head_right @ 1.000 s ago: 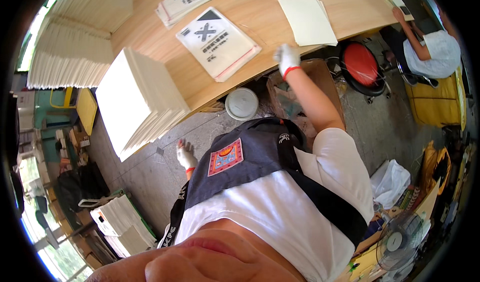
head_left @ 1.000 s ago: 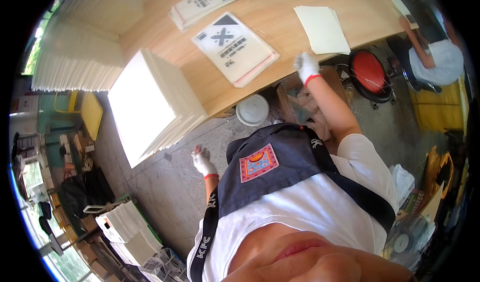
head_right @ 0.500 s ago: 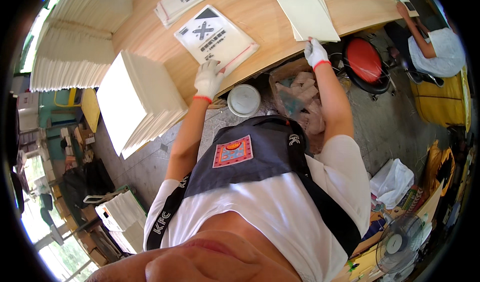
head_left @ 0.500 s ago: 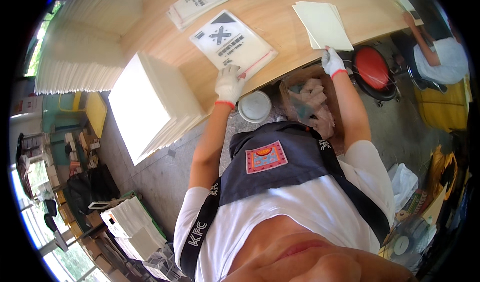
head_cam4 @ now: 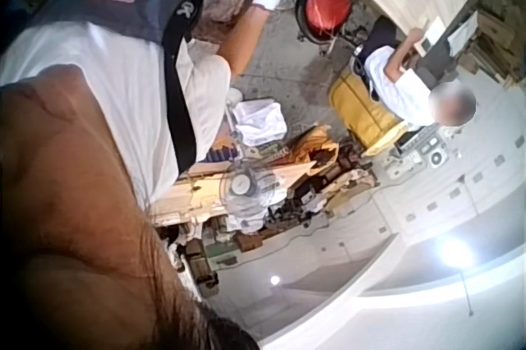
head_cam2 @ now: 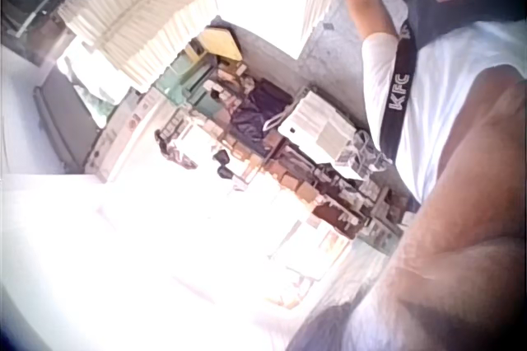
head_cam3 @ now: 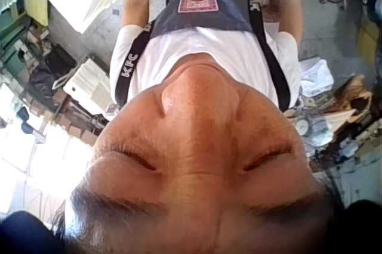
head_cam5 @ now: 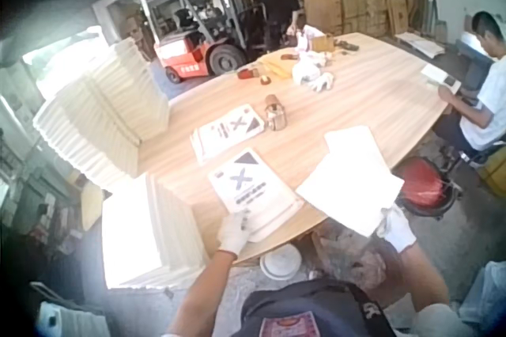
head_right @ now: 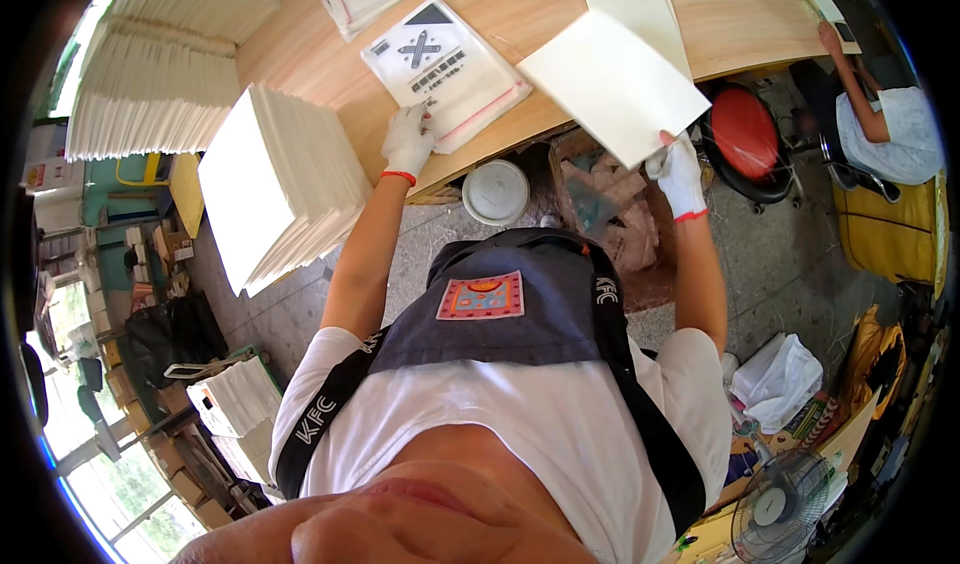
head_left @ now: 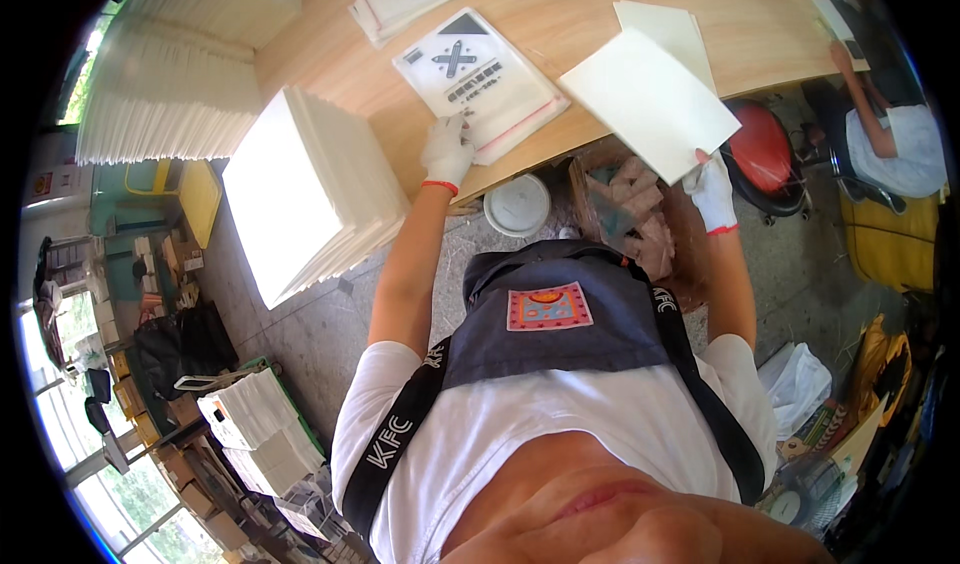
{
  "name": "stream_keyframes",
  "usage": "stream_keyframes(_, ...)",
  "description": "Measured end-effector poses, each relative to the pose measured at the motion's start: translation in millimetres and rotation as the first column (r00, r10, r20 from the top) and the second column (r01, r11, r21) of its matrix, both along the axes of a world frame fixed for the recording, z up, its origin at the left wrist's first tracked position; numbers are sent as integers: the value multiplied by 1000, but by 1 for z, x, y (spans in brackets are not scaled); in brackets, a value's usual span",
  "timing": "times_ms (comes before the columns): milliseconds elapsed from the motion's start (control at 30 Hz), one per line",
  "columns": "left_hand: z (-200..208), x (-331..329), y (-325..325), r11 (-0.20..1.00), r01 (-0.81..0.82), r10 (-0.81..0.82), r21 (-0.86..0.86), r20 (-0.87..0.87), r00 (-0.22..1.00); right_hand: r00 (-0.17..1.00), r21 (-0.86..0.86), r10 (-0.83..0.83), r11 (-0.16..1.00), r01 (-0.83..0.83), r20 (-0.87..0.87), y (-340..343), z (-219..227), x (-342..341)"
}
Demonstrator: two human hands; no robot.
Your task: The person repeatedly picks up a white sheet of paper, folds it in half, and places it on a stack. The person wears white gloves and a KFC-branded apron while performing this repetitive folding task at a wooden table.
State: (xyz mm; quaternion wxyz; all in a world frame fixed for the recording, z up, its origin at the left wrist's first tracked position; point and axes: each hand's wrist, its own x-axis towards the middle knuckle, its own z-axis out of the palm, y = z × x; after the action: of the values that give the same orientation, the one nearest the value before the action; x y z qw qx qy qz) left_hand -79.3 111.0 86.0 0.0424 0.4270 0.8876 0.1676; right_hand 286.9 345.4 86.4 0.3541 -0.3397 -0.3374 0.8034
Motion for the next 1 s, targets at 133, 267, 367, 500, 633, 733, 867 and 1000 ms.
stream_keyframes(133, 6, 4, -2, 994, -94, 90, 50, 78, 993, 950, -152, 309, 938, -311, -40, -43, 32, -9)
stream_keyframes(267, 20, 8, -3, 978, -104, 61, 182, 228, 972, 939, -316, 338, 887, -338, -55, -69, -2, -21)
stream_keyframes(367, 14, -1, -11, 967, -9, -58, 254, 257, 965, 978, -456, 198, 866, -205, -64, -97, -1, -37)
stream_keyframes(500, 9, -3, -9, 904, 77, -139, 422, 120, 983, 985, -542, 146, 822, -173, -93, -115, -2, -48)
stream_keyframes(633, 21, 0, -11, 928, 32, -126, 371, 233, 964, 977, -511, 153, 834, -207, -146, -127, -18, -53)
stream_keyframes(733, 19, 2, -14, 918, 12, -120, 397, 249, 961, 991, -404, 135, 905, -134, -26, -138, -5, -66)
stream_keyframes(867, 16, 15, -14, 906, 44, -138, 421, 194, 971, 982, -351, 185, 918, -185, -35, -147, 4, -73)
stream_keyframes(1000, -26, 29, -11, 653, -91, -83, 752, 190, 978, 979, -402, 166, 893, -200, -118, -156, 16, -81)
